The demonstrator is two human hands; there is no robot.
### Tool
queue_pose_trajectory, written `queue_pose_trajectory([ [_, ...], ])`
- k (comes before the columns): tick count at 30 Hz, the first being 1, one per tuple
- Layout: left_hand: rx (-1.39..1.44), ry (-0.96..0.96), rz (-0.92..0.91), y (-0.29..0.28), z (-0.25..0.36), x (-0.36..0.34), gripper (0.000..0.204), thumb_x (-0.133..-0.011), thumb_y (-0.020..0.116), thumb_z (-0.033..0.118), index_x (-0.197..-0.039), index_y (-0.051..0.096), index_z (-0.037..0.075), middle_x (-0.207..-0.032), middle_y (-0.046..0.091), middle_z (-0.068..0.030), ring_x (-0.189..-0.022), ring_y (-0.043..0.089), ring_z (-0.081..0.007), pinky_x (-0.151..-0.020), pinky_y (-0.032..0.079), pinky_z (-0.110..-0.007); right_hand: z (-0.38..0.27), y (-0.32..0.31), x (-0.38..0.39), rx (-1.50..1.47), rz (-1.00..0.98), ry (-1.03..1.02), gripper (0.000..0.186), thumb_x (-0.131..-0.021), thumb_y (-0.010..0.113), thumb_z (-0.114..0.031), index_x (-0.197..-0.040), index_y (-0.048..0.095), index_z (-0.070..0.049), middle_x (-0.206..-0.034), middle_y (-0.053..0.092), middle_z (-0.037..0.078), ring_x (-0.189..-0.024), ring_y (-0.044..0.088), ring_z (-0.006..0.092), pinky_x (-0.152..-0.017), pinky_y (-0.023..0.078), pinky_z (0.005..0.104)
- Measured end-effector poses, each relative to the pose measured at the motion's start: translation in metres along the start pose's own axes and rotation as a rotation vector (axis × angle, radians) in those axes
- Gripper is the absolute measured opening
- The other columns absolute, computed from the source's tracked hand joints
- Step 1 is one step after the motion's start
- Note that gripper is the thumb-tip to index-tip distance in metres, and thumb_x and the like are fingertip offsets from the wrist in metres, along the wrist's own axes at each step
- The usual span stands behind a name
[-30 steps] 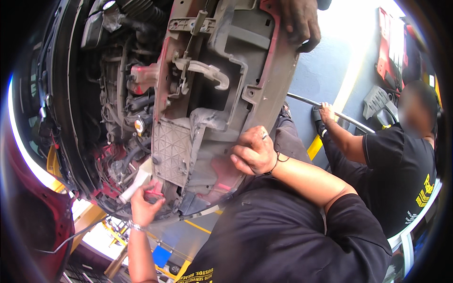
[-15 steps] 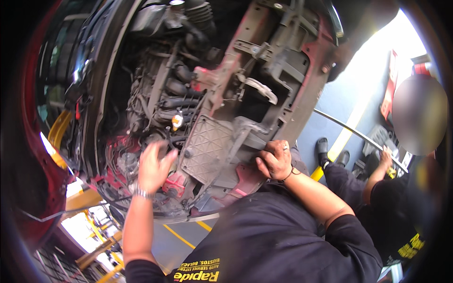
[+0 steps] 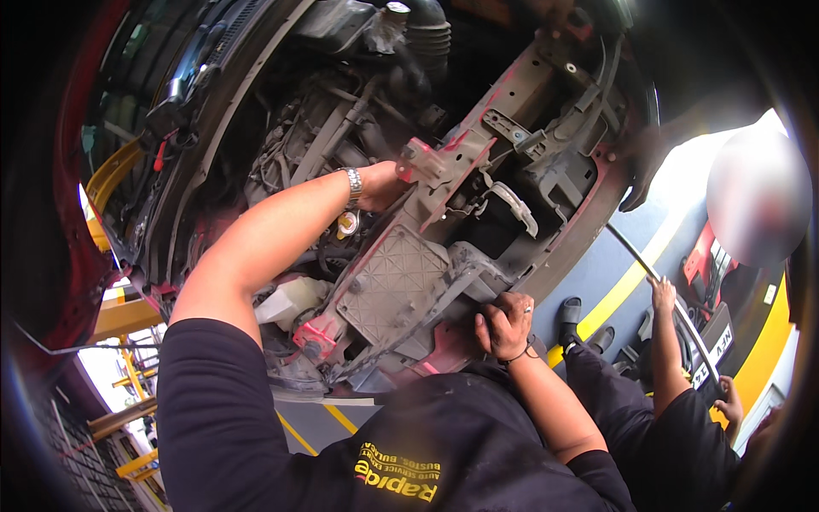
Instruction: The person works under the hood of a red car, using a red-handled screwdriver to loosen and remove fasteners from a plastic cover. They then remove the cover and a black rubber component, inspecting them before repositioning the cover back into place.
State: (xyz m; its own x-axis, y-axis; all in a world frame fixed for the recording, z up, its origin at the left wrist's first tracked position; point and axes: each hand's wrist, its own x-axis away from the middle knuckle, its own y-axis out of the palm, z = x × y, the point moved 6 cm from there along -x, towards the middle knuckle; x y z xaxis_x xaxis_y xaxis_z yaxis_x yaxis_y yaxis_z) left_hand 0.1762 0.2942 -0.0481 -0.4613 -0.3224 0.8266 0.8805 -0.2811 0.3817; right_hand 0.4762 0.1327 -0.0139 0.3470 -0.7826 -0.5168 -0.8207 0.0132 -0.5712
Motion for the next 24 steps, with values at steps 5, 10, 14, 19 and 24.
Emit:
queue_pose_trajectory([
  [5,0.22,-0.165,-0.158,-0.017,-0.007,0.003,0.056,-0.103,0.049,0.051,-0.131,0.066,0.006,-0.129,0.071,-0.0145,-0.116,0.07,-0.0284,-0.104,0.053,-0.041,-0.002,-0.002,-0.001,-0.019,0.041,-0.025,0.029,-0.067,0.08,-0.018,-0.093,0.069,-0.011,-0.105,0.058,0.011,-0.091,0.061,0.0295,-0.08,0.044,0.044],
  [10,0.335,-0.081,-0.15,-0.005,-0.014,0.007,0.055,-0.098,0.06,0.056,-0.13,0.064,0.011,-0.12,0.072,-0.0147,-0.108,0.071,-0.0322,-0.097,0.056,-0.05,-0.001,-0.003,0.001,-0.031,0.047,-0.001,0.028,-0.068,0.08,-0.021,-0.092,0.068,-0.013,-0.105,0.059,0.01,-0.092,0.061,0.0282,-0.081,0.045,0.0442],
  [14,0.333,-0.146,-0.096,-0.012,-0.017,0.006,0.063,-0.097,0.054,0.064,-0.13,0.064,0.011,-0.121,0.072,-0.0147,-0.108,0.071,-0.0326,-0.098,0.055,-0.051,0.0,-0.005,-0.004,-0.058,0.051,-0.012,0.029,-0.067,0.08,-0.018,-0.092,0.069,-0.011,-0.1,0.057,0.009,-0.088,0.06,0.0277,-0.078,0.041,0.044],
  [19,0.395,-0.206,-0.077,-0.024,-0.024,0.003,0.074,-0.094,0.051,0.072,-0.133,0.063,0.01,-0.122,0.071,-0.0155,-0.11,0.07,-0.0337,-0.1,0.054,-0.052,0.001,-0.004,-0.004,-0.058,0.039,-0.012,0.028,-0.066,0.081,-0.019,-0.091,0.07,-0.011,-0.1,0.057,0.009,-0.088,0.059,0.0274,-0.079,0.041,0.0443],
  [24,0.619,-0.225,-0.346,-0.027,-0.034,-0.001,0.08,-0.095,0.045,0.072,-0.14,0.06,0.008,-0.133,0.067,-0.0197,-0.119,0.066,-0.0382,-0.106,0.051,-0.054,-0.001,-0.004,-0.005,-0.055,0.029,-0.006,0.027,-0.067,0.081,-0.019,-0.091,0.07,-0.012,-0.1,0.057,0.009,-0.088,0.06,0.0275,-0.079,0.041,0.0441],
])
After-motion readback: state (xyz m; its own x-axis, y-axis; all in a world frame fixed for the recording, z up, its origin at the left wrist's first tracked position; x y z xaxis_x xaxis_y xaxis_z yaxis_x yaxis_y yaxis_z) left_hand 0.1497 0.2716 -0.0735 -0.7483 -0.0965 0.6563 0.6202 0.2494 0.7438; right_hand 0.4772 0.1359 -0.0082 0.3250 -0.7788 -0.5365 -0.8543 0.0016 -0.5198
